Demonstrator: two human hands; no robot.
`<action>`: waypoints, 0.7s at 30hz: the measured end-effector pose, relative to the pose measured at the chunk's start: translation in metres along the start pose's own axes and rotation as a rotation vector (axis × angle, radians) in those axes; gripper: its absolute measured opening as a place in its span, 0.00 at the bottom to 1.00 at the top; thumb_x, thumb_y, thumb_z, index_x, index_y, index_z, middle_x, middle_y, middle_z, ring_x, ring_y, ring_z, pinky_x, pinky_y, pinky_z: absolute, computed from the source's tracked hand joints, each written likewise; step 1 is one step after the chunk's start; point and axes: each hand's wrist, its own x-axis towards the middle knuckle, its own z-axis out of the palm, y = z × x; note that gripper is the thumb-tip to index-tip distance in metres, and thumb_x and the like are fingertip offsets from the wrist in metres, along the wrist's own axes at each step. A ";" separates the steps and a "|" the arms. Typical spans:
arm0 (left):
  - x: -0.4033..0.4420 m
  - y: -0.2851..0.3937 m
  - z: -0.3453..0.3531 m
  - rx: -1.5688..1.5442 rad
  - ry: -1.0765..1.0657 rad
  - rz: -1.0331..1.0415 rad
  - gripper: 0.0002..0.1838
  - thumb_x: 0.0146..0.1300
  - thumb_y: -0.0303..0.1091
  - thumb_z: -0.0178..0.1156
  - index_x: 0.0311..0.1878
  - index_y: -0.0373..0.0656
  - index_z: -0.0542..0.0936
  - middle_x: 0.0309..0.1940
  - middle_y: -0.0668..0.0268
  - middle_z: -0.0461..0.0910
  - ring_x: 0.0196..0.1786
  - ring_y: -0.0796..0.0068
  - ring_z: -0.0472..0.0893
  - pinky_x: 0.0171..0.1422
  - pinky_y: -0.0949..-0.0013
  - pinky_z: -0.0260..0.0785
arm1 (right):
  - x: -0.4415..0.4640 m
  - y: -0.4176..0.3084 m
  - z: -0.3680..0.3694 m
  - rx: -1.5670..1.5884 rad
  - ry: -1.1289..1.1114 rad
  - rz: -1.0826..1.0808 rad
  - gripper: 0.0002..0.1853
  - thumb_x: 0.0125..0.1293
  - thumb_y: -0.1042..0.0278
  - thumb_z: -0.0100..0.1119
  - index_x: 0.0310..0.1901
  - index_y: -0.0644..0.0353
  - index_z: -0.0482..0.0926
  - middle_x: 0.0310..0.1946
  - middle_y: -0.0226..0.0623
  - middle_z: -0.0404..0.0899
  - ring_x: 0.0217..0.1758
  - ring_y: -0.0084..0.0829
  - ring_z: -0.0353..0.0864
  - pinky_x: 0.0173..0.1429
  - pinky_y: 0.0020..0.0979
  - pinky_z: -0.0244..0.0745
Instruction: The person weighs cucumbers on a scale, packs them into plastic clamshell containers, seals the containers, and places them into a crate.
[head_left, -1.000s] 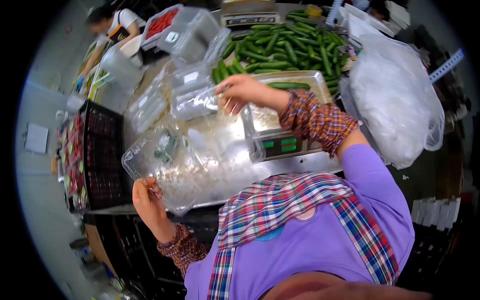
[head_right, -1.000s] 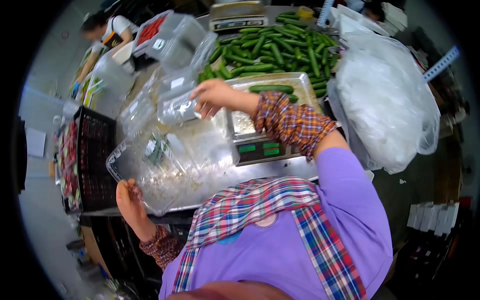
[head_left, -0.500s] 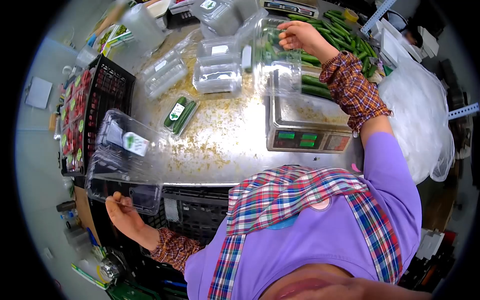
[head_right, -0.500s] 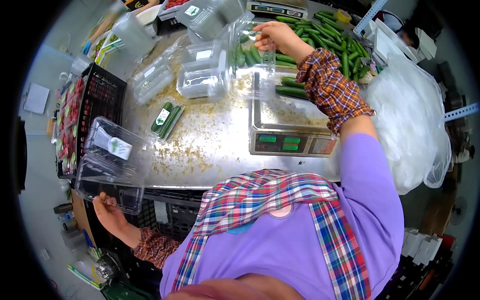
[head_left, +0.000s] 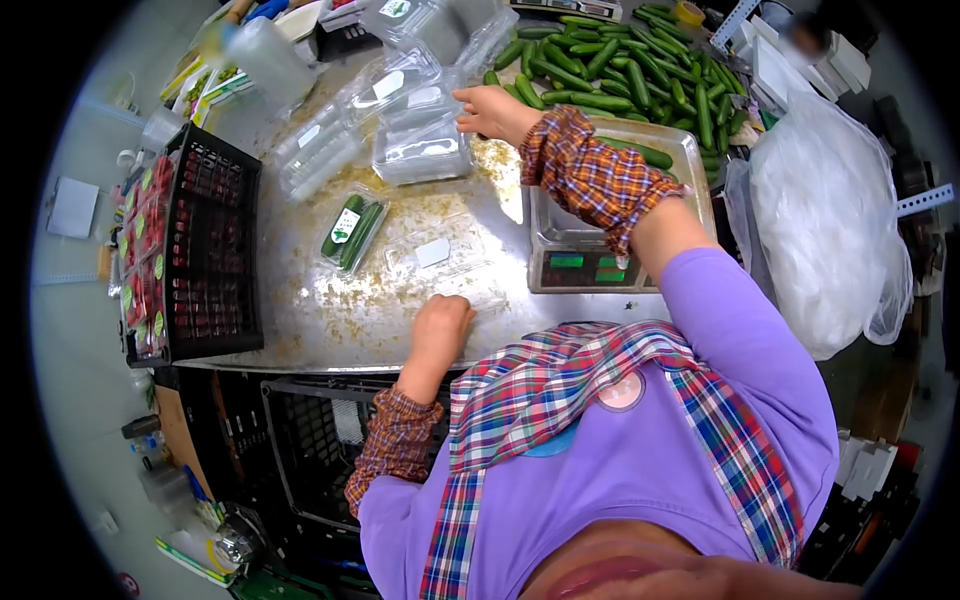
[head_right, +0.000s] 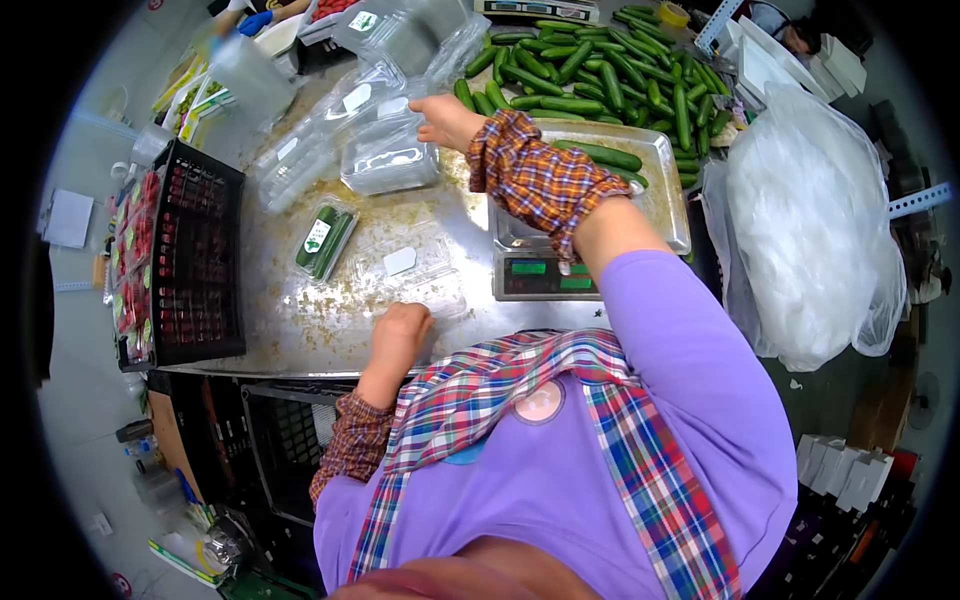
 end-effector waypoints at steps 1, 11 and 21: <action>-0.001 -0.003 0.009 -0.015 -0.048 -0.005 0.07 0.48 0.29 0.64 0.28 0.40 0.75 0.27 0.61 0.76 0.33 0.58 0.75 0.39 0.59 0.69 | -0.003 -0.002 -0.011 0.001 -0.050 -0.013 0.32 0.67 0.71 0.51 0.67 0.72 0.49 0.68 0.57 0.47 0.66 0.52 0.60 0.62 0.42 0.70; 0.009 -0.006 0.045 -0.059 -0.189 -0.030 0.11 0.43 0.28 0.65 0.32 0.37 0.75 0.37 0.57 0.75 0.44 0.52 0.72 0.48 0.57 0.68 | -0.146 -0.062 -0.189 -0.258 0.007 -0.445 0.20 0.69 0.68 0.49 0.59 0.67 0.67 0.58 0.45 0.70 0.58 0.39 0.73 0.62 0.38 0.71; 0.001 -0.007 0.056 -0.072 -0.120 0.024 0.13 0.46 0.26 0.64 0.37 0.35 0.75 0.45 0.54 0.75 0.51 0.52 0.72 0.55 0.59 0.67 | -0.313 -0.069 -0.285 -0.185 0.414 -0.615 0.18 0.67 0.70 0.51 0.56 0.70 0.70 0.53 0.46 0.74 0.54 0.35 0.75 0.58 0.36 0.72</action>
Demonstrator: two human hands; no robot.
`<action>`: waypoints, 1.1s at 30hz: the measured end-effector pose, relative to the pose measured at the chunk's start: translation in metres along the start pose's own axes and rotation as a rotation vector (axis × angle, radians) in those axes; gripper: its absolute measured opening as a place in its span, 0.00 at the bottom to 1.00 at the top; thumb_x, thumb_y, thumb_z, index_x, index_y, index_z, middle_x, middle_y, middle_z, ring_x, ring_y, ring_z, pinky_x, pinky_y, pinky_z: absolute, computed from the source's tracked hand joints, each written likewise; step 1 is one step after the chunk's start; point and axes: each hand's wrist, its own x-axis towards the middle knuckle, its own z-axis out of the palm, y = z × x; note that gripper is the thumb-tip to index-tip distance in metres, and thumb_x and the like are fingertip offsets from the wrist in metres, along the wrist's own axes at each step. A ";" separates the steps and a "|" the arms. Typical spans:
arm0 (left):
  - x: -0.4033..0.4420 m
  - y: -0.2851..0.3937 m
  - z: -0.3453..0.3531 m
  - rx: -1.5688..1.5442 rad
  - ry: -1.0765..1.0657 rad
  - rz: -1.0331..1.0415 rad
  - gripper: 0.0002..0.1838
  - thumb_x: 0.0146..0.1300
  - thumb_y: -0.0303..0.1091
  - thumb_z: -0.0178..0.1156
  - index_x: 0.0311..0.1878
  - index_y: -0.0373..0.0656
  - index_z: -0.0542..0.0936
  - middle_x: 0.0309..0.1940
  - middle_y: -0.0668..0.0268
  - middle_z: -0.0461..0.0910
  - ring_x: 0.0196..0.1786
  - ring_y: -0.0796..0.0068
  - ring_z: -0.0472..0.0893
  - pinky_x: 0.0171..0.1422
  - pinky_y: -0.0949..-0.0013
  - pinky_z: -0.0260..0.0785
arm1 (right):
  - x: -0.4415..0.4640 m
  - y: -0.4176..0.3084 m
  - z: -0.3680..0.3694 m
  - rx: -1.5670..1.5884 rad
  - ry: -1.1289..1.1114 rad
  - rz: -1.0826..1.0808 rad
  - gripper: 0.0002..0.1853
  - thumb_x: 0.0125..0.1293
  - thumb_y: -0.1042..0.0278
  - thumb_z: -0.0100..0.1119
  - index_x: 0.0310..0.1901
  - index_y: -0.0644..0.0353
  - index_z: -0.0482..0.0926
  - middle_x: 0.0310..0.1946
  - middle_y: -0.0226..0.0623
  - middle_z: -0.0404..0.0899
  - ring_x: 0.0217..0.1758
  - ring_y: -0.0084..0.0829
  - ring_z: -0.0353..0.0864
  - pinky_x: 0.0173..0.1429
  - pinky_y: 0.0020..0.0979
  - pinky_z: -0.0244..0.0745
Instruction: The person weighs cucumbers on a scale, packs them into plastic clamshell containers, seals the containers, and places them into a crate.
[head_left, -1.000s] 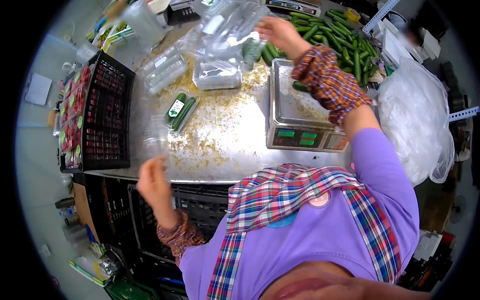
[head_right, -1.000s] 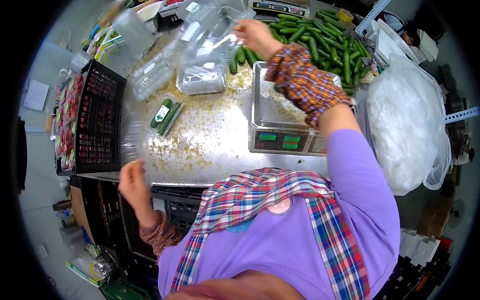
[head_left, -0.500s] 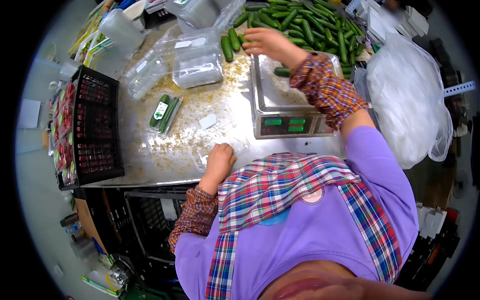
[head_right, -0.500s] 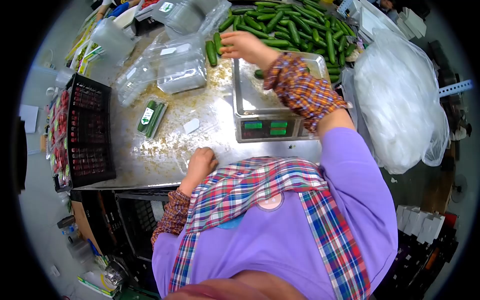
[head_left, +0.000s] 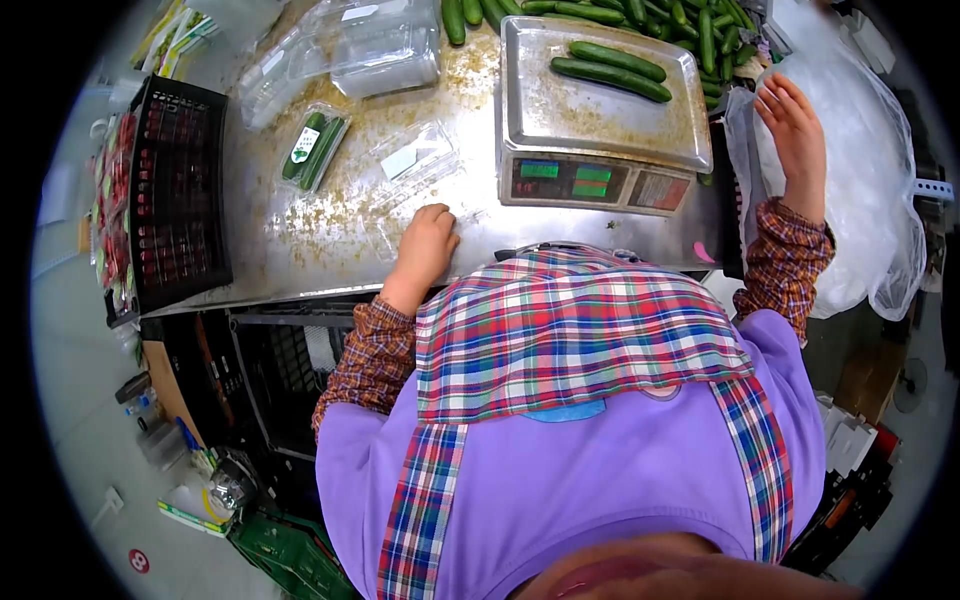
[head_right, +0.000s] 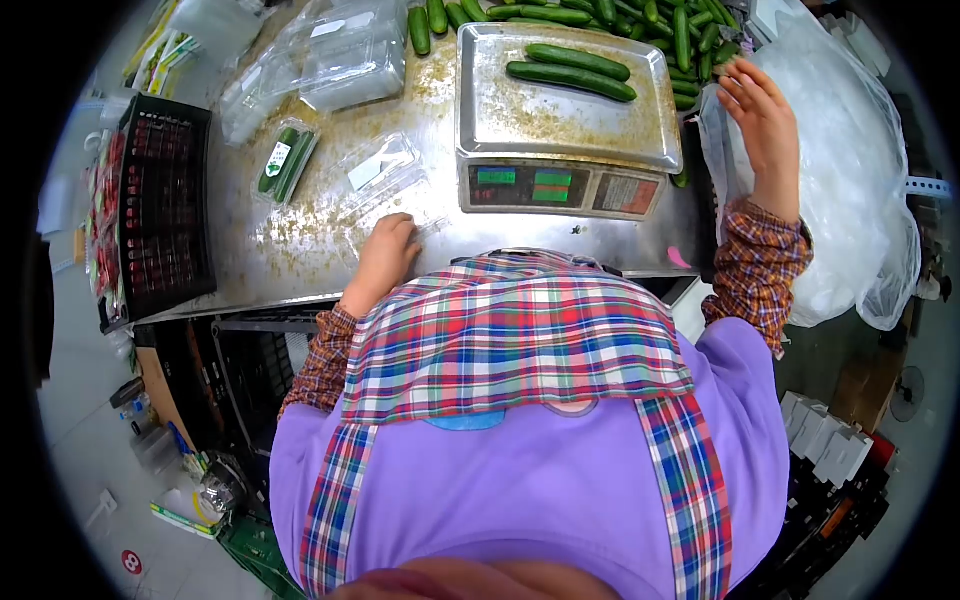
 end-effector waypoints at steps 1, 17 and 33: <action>0.002 -0.001 0.000 0.006 0.000 0.015 0.14 0.46 0.25 0.64 0.38 0.35 0.75 0.46 0.54 0.75 0.52 0.52 0.72 0.55 0.59 0.67 | -0.004 -0.003 -0.004 -0.019 0.030 -0.012 0.18 0.67 0.70 0.51 0.56 0.70 0.70 0.52 0.45 0.74 0.53 0.35 0.76 0.58 0.36 0.73; 0.051 0.016 -0.001 -0.038 0.105 -0.037 0.11 0.54 0.29 0.62 0.40 0.36 0.77 0.40 0.54 0.78 0.45 0.52 0.75 0.52 0.58 0.67 | 0.022 -0.121 -0.099 -0.521 0.233 -0.551 0.18 0.61 0.61 0.59 0.51 0.59 0.77 0.36 0.37 0.80 0.34 0.30 0.80 0.39 0.29 0.76; 0.064 0.038 -0.024 -0.143 0.149 -0.149 0.11 0.58 0.31 0.61 0.42 0.38 0.78 0.41 0.56 0.79 0.46 0.56 0.77 0.51 0.62 0.68 | 0.091 -0.089 -0.251 -1.695 0.568 -0.391 0.14 0.56 0.69 0.53 0.43 0.57 0.82 0.43 0.46 0.81 0.46 0.38 0.80 0.51 0.33 0.72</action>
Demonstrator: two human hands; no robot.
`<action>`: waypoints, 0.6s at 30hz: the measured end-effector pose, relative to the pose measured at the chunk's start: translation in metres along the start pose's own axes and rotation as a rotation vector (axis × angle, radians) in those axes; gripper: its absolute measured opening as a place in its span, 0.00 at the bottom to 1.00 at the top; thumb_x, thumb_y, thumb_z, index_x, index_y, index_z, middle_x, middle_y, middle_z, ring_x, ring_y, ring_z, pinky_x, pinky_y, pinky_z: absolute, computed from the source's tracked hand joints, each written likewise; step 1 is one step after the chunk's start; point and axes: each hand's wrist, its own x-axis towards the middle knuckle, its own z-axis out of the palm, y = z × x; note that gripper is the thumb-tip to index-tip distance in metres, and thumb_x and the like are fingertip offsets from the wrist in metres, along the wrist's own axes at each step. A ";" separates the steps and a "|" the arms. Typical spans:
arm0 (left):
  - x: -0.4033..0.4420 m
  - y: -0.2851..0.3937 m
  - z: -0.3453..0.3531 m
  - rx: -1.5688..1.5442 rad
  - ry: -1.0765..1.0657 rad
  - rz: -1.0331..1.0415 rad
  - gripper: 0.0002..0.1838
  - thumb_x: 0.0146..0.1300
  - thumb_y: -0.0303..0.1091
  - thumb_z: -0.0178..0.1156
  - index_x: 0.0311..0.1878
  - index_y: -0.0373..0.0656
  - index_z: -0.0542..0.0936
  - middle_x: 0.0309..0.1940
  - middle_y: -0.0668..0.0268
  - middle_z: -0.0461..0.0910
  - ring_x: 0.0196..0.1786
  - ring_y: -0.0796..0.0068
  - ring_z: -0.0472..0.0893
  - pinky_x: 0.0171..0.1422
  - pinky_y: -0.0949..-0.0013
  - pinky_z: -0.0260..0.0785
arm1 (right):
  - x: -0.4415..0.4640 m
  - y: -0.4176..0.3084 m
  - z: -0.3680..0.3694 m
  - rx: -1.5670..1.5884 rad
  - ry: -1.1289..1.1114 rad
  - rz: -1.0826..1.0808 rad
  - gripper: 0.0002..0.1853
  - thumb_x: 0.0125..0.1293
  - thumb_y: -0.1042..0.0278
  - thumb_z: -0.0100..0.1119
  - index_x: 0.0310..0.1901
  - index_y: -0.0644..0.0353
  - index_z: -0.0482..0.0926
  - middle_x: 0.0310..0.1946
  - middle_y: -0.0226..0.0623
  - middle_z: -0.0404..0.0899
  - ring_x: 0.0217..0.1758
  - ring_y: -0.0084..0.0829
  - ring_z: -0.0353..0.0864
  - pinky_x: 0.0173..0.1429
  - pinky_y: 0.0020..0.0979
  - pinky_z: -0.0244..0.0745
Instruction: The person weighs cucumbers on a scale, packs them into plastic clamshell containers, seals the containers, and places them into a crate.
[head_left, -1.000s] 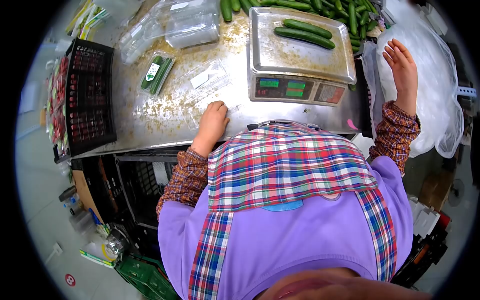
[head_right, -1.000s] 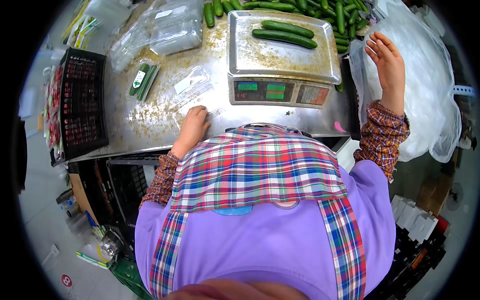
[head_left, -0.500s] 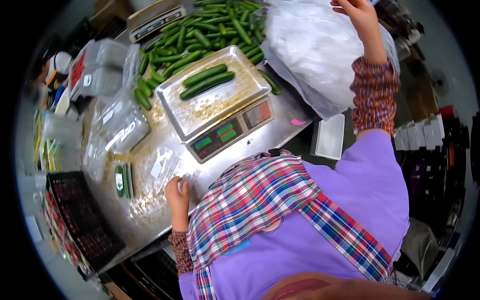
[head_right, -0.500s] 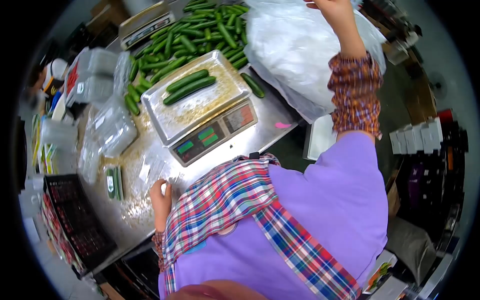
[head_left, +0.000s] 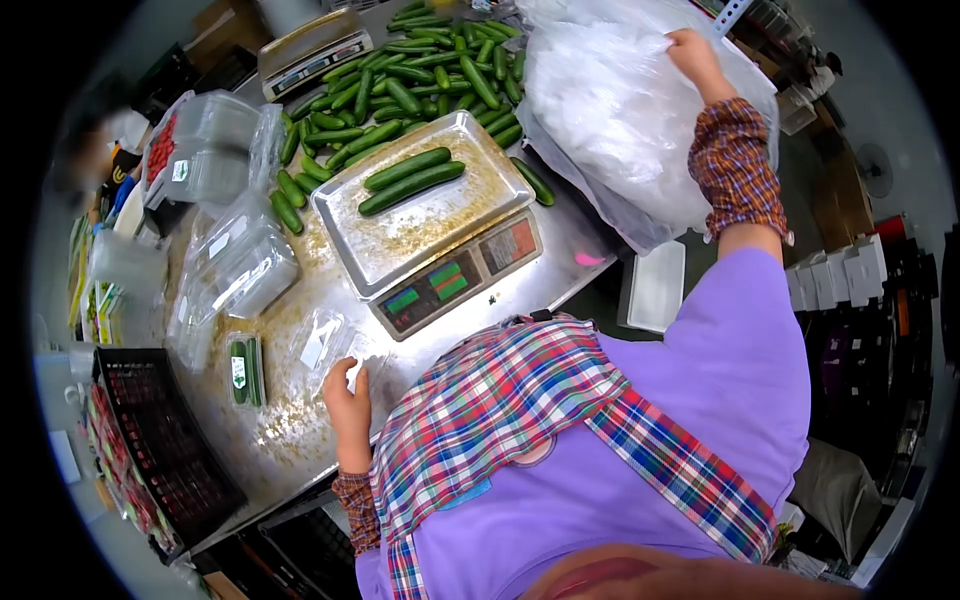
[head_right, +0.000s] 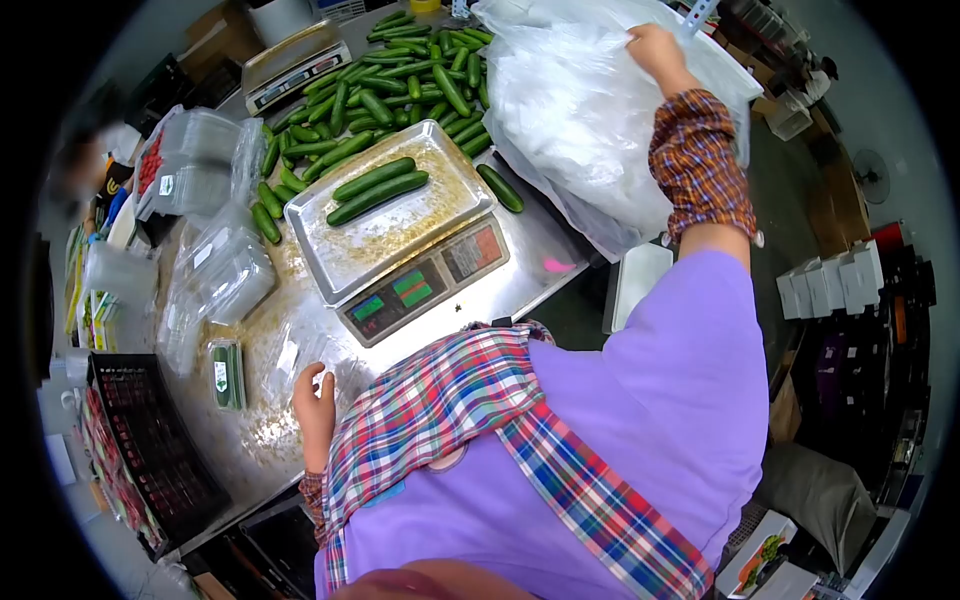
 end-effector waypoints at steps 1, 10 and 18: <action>-0.002 0.002 -0.004 -0.014 0.003 -0.015 0.11 0.58 0.31 0.61 0.42 0.38 0.78 0.41 0.56 0.79 0.45 0.56 0.78 0.50 0.62 0.69 | 0.001 -0.003 -0.018 0.097 -0.039 0.058 0.15 0.57 0.67 0.54 0.46 0.57 0.81 0.43 0.45 0.81 0.47 0.38 0.80 0.51 0.33 0.72; -0.003 0.005 -0.005 -0.182 0.035 -0.189 0.12 0.60 0.31 0.59 0.45 0.38 0.78 0.43 0.59 0.80 0.46 0.65 0.79 0.46 0.66 0.73 | -0.011 -0.082 -0.078 0.504 -0.345 0.254 0.18 0.64 0.58 0.54 0.52 0.58 0.73 0.33 0.40 0.79 0.33 0.33 0.80 0.38 0.31 0.75; -0.002 0.039 -0.001 -0.185 -0.029 -0.045 0.11 0.59 0.31 0.60 0.44 0.39 0.78 0.43 0.57 0.79 0.46 0.61 0.79 0.46 0.65 0.73 | 0.020 -0.067 0.051 0.021 -0.316 -0.091 0.23 0.59 0.53 0.55 0.56 0.49 0.76 0.50 0.49 0.77 0.54 0.46 0.75 0.59 0.38 0.68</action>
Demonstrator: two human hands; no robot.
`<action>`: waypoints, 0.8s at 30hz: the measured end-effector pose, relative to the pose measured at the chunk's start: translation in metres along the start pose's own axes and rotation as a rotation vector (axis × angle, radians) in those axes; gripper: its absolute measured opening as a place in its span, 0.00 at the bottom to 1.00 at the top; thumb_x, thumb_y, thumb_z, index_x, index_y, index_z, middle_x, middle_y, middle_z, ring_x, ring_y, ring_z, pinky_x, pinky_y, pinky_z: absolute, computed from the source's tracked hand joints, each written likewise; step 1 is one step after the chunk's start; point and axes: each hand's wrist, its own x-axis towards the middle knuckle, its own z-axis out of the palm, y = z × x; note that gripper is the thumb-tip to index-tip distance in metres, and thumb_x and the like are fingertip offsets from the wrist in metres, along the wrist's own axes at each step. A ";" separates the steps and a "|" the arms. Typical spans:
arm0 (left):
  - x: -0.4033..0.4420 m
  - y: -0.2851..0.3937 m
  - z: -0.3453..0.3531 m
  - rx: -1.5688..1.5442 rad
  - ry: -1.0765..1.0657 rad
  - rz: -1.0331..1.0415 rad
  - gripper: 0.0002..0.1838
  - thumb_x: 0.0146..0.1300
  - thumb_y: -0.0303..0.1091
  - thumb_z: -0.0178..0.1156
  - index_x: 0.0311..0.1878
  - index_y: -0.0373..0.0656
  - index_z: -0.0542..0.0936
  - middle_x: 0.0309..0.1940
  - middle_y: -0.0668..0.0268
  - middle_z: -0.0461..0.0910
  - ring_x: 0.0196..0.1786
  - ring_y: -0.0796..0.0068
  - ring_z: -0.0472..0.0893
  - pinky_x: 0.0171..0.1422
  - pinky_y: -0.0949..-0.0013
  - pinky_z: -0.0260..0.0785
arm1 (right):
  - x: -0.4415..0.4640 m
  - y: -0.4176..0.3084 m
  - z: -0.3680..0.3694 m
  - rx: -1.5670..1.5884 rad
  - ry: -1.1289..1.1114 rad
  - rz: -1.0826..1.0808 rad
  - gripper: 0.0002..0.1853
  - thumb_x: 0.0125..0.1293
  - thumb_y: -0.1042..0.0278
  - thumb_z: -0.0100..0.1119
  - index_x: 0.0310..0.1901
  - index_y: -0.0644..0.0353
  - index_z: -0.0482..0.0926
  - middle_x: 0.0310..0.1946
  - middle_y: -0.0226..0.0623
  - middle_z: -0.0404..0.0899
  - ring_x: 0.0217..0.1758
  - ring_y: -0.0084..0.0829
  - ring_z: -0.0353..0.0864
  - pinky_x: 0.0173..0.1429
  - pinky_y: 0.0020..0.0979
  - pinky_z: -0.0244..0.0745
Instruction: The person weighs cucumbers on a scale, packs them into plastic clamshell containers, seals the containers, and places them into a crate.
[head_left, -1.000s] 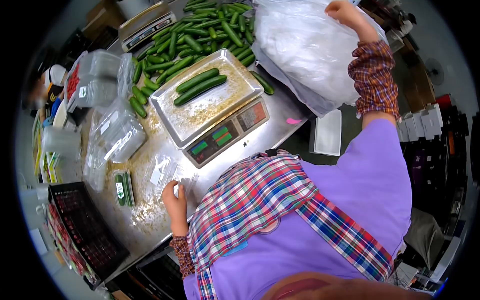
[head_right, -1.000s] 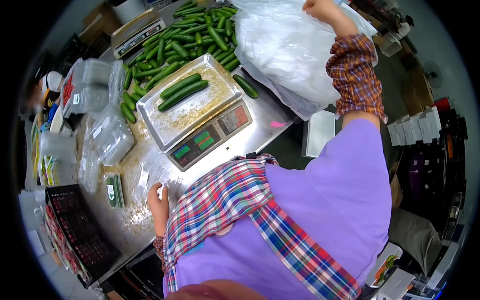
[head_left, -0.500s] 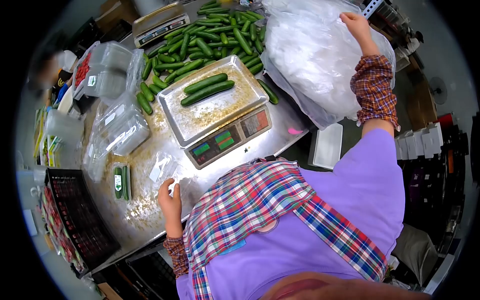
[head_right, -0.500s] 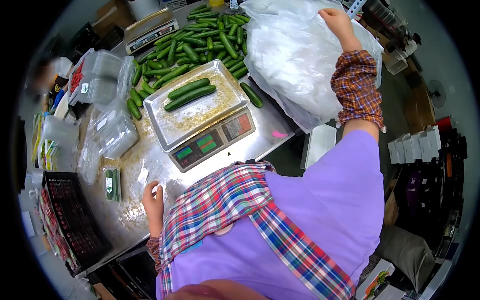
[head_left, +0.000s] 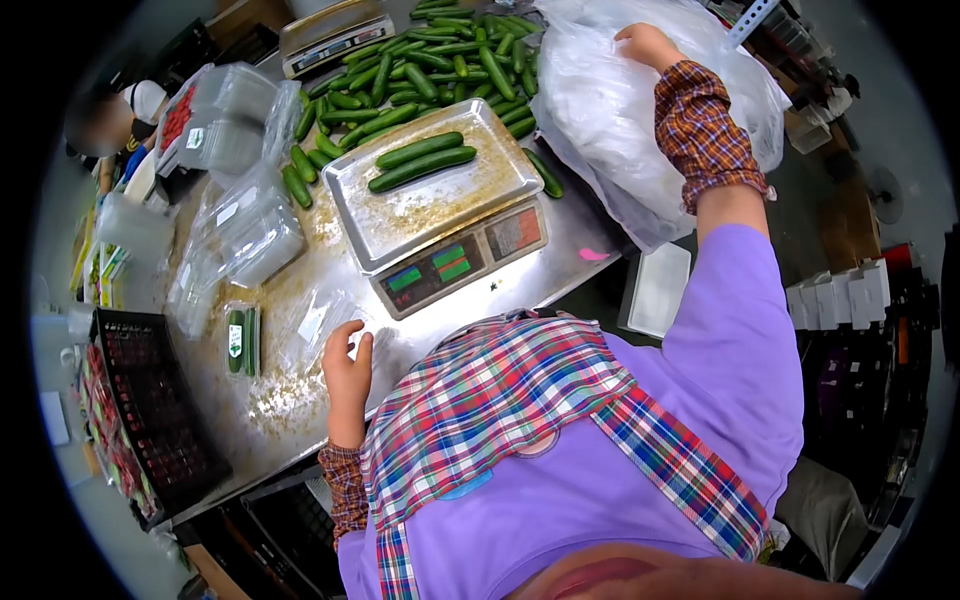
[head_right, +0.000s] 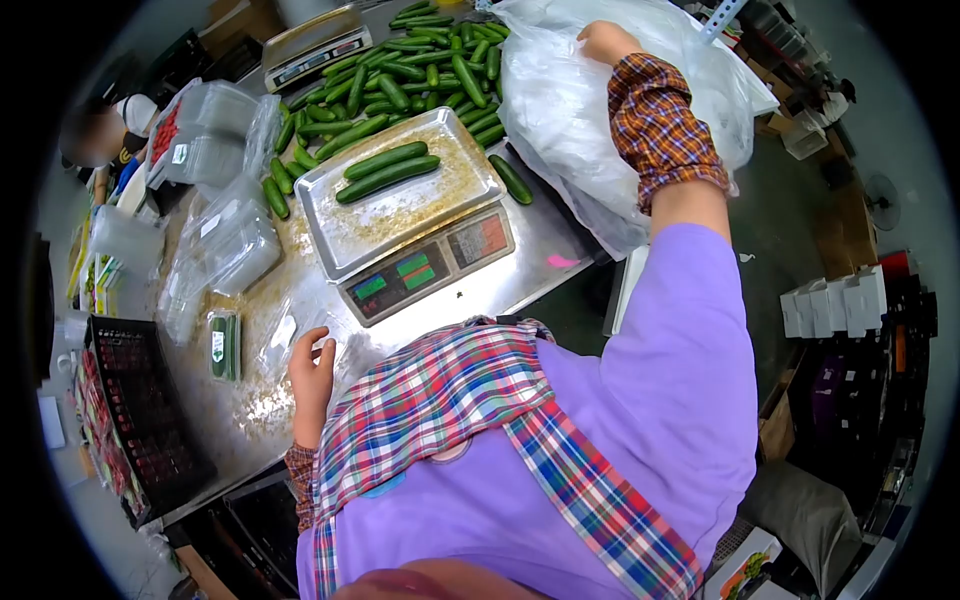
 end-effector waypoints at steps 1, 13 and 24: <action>-0.004 0.002 -0.001 -0.002 -0.006 -0.004 0.11 0.59 0.31 0.60 0.44 0.39 0.78 0.43 0.57 0.79 0.46 0.61 0.79 0.46 0.65 0.73 | -0.003 0.001 -0.004 -0.015 -0.032 -0.007 0.21 0.60 0.53 0.55 0.54 0.50 0.77 0.46 0.51 0.78 0.51 0.48 0.76 0.57 0.38 0.70; 0.018 0.043 -0.012 -0.576 0.126 -0.104 0.13 0.68 0.31 0.52 0.53 0.36 0.73 0.47 0.59 0.78 0.50 0.71 0.77 0.49 0.71 0.72 | -0.151 -0.196 -0.117 1.545 0.204 -0.374 0.09 0.58 0.73 0.58 0.40 0.61 0.81 0.35 0.38 0.80 0.38 0.34 0.78 0.44 0.30 0.74; 0.004 0.113 0.008 -1.049 -0.100 -0.193 0.20 0.62 0.29 0.59 0.56 0.37 0.67 0.44 0.64 0.73 0.46 0.77 0.75 0.50 0.74 0.70 | -0.284 -0.346 -0.026 1.781 -0.399 -0.318 0.16 0.60 0.86 0.47 0.49 0.66 0.76 0.47 0.34 0.73 0.50 0.24 0.74 0.55 0.25 0.69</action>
